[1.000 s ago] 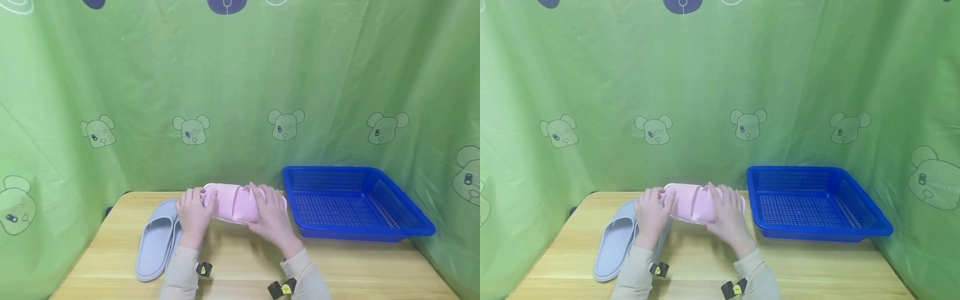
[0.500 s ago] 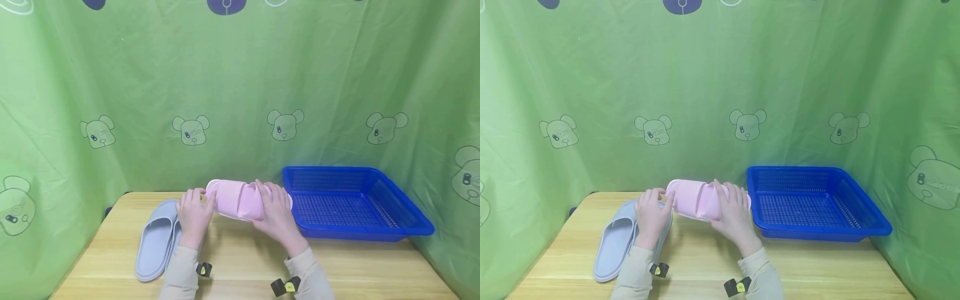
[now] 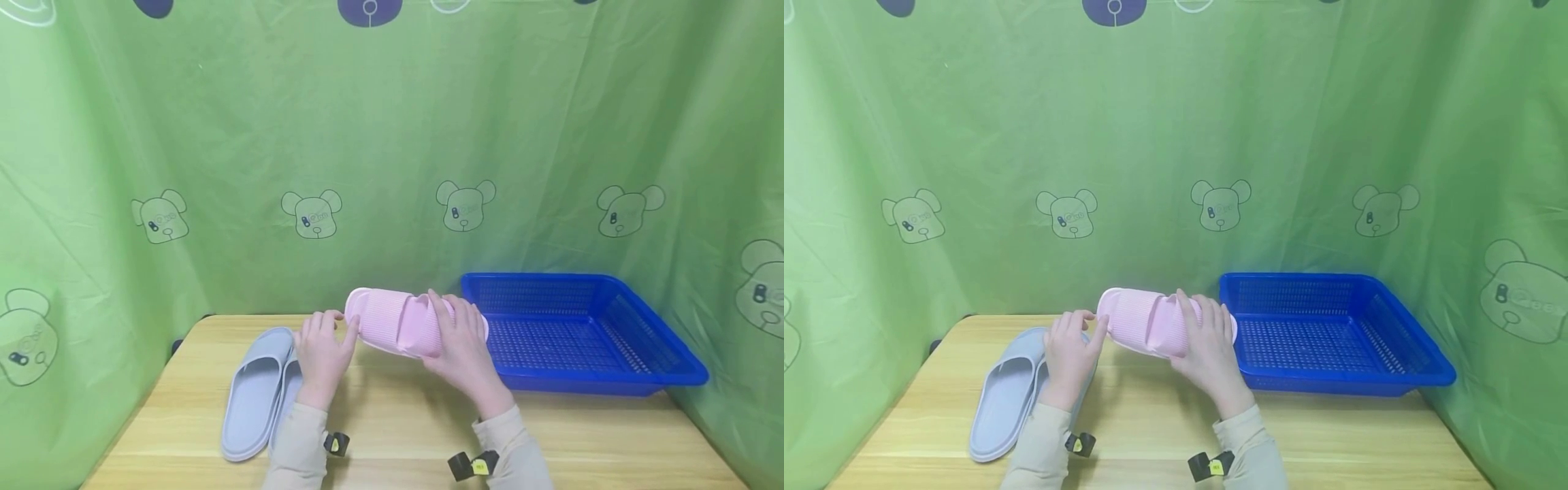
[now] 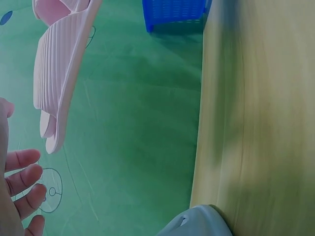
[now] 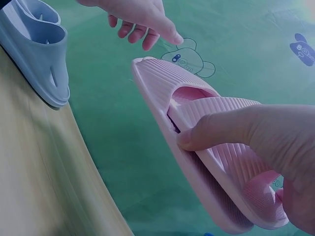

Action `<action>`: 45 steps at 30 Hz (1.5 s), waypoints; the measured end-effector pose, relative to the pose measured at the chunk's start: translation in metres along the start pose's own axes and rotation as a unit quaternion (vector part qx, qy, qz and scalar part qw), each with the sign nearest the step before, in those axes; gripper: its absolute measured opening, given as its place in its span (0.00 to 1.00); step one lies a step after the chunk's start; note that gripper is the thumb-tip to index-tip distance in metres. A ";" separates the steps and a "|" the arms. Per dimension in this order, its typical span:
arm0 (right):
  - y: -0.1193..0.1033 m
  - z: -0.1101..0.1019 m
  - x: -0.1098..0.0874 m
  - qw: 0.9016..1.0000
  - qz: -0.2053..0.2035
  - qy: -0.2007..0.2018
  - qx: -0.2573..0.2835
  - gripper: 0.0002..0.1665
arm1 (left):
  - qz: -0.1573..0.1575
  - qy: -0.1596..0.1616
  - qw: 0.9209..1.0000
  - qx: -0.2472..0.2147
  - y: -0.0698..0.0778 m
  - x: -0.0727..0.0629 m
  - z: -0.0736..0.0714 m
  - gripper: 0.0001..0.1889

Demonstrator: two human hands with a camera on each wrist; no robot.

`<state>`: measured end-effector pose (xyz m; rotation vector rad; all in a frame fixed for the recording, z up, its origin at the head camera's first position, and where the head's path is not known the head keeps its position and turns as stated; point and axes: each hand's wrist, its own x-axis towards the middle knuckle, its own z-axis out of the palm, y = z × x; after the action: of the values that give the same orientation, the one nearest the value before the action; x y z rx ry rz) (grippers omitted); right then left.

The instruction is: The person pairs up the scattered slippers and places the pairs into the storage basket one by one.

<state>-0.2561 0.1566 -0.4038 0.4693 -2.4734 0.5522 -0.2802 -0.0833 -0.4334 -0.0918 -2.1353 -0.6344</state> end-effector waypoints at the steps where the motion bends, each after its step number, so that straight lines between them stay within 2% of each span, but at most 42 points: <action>1: 0.001 -0.001 0.000 1.000 0.002 -0.001 0.001 0.72 | 0.001 -0.002 1.000 0.000 0.001 0.000 0.000 0.20; 9: 0.008 -0.004 -0.001 1.000 -0.004 0.017 0.000 0.71 | 0.007 -0.022 1.000 -0.008 0.006 -0.005 0.002 0.20; 15: 0.011 -0.010 -0.001 1.000 0.005 0.021 0.001 0.70 | 0.026 -0.016 0.999 -0.010 0.008 -0.008 0.009 0.19; 26: 0.017 -0.018 -0.002 1.000 0.018 0.017 0.000 0.70 | 0.060 -0.035 0.997 -0.011 0.015 -0.015 0.015 0.19; 34: 0.024 -0.023 -0.003 0.999 0.027 0.031 -0.001 0.70 | 0.068 -0.074 0.995 -0.006 0.021 -0.020 0.019 0.22; 45: 0.039 -0.030 -0.005 0.999 0.029 0.043 -0.002 0.71 | 0.079 -0.095 0.992 -0.009 0.032 -0.025 0.019 0.20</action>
<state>-0.2564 0.2048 -0.3949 0.3645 -2.4121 0.5789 -0.2700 -0.0428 -0.4493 -0.3407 -2.2779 -0.5704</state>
